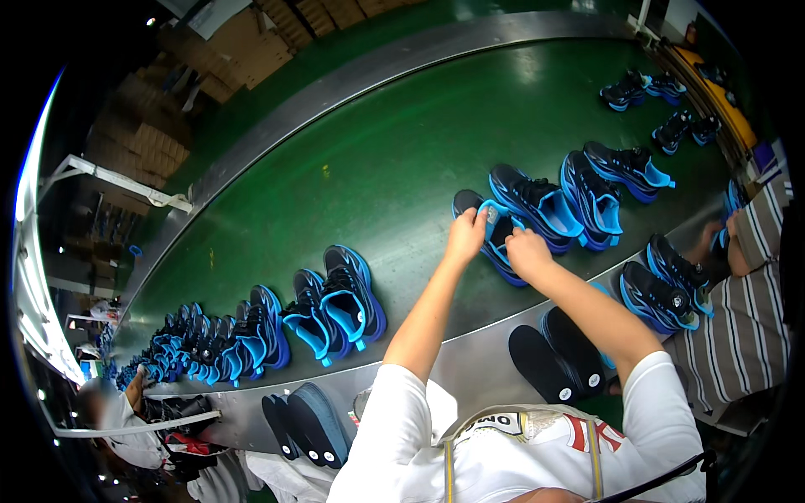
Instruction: The person inserts insoles into shoes on an assembly line, picks up stacks of insoles, and places completed shoes into a plastic bag before putting them onto a rack.
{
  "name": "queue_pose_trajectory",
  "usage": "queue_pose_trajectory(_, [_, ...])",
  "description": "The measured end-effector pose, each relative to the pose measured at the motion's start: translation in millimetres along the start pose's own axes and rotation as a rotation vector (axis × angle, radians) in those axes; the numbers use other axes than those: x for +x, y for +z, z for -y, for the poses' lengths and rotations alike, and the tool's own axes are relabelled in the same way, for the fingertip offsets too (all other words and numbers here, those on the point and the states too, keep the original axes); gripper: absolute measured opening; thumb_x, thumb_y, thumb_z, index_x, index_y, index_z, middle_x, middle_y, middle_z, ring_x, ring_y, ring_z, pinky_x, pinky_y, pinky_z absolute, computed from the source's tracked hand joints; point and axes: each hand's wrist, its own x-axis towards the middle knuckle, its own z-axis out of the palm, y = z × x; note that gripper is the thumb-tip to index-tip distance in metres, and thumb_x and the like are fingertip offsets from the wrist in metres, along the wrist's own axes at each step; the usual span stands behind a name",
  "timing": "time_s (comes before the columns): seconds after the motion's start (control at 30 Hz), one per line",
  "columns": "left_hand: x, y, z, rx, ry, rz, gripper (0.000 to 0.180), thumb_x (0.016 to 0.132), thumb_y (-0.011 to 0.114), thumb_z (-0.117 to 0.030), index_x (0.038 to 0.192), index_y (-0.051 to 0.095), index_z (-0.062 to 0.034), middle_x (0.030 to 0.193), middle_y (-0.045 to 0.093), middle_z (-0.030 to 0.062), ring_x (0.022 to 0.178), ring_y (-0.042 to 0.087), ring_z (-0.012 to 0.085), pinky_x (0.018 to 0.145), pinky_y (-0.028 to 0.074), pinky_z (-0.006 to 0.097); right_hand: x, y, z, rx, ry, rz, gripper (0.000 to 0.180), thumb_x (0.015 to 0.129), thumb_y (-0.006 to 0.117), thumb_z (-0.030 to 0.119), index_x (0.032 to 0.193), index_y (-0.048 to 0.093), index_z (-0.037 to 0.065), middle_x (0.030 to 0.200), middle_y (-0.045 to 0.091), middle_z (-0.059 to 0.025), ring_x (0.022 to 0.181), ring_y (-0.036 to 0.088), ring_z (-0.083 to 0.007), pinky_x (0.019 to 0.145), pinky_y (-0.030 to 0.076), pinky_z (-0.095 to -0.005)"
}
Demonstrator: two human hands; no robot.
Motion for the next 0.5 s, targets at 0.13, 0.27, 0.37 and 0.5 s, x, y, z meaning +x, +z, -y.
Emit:
queue_pose_trajectory(0.13, [-1.5, 5.1, 4.8, -0.037, 0.018, -0.03, 0.033, 0.084, 0.047, -0.03, 0.072, 0.047, 0.0006, 0.062, 0.051, 0.0175, 0.056, 0.049, 0.0231, 0.054, 0.038, 0.035, 5.6, 11.6, 9.7, 0.121, 0.094, 0.015, 0.013, 0.076, 0.048, 0.012, 0.084, 0.054, 0.004, 0.089, 0.053, -0.0145, 0.079, 0.055, -0.0275, 0.065, 0.048, -0.0358])
queue_pose_trajectory(0.27, [-8.6, 5.5, 5.9, -0.175, -0.053, -0.074, 0.028, 0.084, 0.049, -0.027, 0.09, 0.052, -0.0001, 0.069, 0.056, 0.014, 0.064, 0.053, 0.0165, 0.058, 0.041, 0.031, -13.1, -16.2, 5.9, 0.184, -0.047, -0.17, 0.02, 0.072, 0.057, 0.025, 0.08, 0.053, 0.007, 0.098, 0.048, -0.0212, 0.078, 0.053, -0.0319, 0.068, 0.046, -0.0396])
queue_pose_trajectory(0.37, [-8.0, 7.3, 5.8, -0.259, -0.058, -0.071, 0.027, 0.083, 0.051, -0.025, 0.095, 0.053, -0.0011, 0.07, 0.057, 0.0099, 0.064, 0.052, 0.0121, 0.058, 0.041, 0.028, -2.3, -44.3, -6.8, 0.119, 0.04, 0.373, 0.031, 0.064, 0.062, 0.028, 0.087, 0.059, 0.007, 0.085, 0.058, -0.0166, 0.081, 0.056, -0.0305, 0.072, 0.046, -0.0382])
queue_pose_trajectory(0.5, [-3.7, 11.5, 7.4, -0.136, 0.025, -0.054, 0.026, 0.083, 0.051, -0.025, 0.094, 0.054, -0.0014, 0.068, 0.057, 0.0076, 0.061, 0.05, 0.0112, 0.056, 0.04, 0.028, 18.1, -35.6, -26.6, 0.163, -0.204, 0.422, 0.02, 0.063, 0.057, 0.019, 0.073, 0.063, 0.003, 0.075, 0.06, -0.0185, 0.072, 0.058, -0.0317, 0.071, 0.046, -0.0382])
